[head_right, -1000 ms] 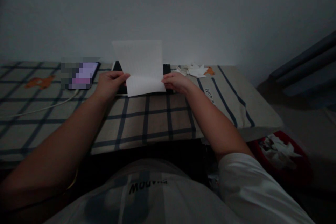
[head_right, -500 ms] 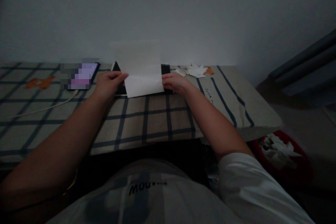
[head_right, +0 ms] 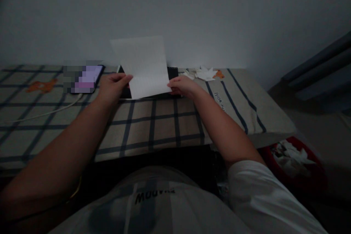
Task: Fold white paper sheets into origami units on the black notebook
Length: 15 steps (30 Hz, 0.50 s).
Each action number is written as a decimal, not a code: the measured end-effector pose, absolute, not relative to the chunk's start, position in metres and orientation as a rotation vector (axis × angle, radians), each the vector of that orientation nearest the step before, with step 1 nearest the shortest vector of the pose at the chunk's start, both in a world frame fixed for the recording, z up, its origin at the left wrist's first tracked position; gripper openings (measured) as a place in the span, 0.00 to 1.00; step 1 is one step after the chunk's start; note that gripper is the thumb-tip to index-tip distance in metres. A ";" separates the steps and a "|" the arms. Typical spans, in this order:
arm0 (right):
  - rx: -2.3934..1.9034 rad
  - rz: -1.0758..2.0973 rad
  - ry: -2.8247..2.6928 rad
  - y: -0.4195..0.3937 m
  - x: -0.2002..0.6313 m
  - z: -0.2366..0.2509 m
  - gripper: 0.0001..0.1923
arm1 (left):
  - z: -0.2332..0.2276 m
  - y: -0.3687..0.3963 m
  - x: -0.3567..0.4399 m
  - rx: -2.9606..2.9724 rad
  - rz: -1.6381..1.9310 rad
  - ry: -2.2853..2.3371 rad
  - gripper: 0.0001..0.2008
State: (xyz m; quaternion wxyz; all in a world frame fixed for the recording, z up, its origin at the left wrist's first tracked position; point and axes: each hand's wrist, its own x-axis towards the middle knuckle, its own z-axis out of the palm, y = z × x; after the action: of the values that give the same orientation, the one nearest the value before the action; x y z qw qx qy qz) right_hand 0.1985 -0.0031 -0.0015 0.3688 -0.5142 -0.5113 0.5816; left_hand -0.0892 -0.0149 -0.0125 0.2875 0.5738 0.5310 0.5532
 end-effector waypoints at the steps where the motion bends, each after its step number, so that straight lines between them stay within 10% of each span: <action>1: -1.316 1.502 -1.301 -0.003 0.199 -0.001 0.12 | -0.012 -0.015 -0.090 1.537 1.481 1.422 0.08; 15: -1.239 1.653 -1.255 0.000 0.195 -0.001 0.19 | -0.017 -0.011 -0.096 1.567 1.512 1.383 0.10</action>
State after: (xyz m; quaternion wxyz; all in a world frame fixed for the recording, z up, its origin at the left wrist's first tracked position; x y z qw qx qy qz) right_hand 0.1951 0.0002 -0.0013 0.3541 -0.4793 -0.4856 0.6396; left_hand -0.0960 -0.0109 -0.0173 0.2772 0.5837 0.5150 0.5633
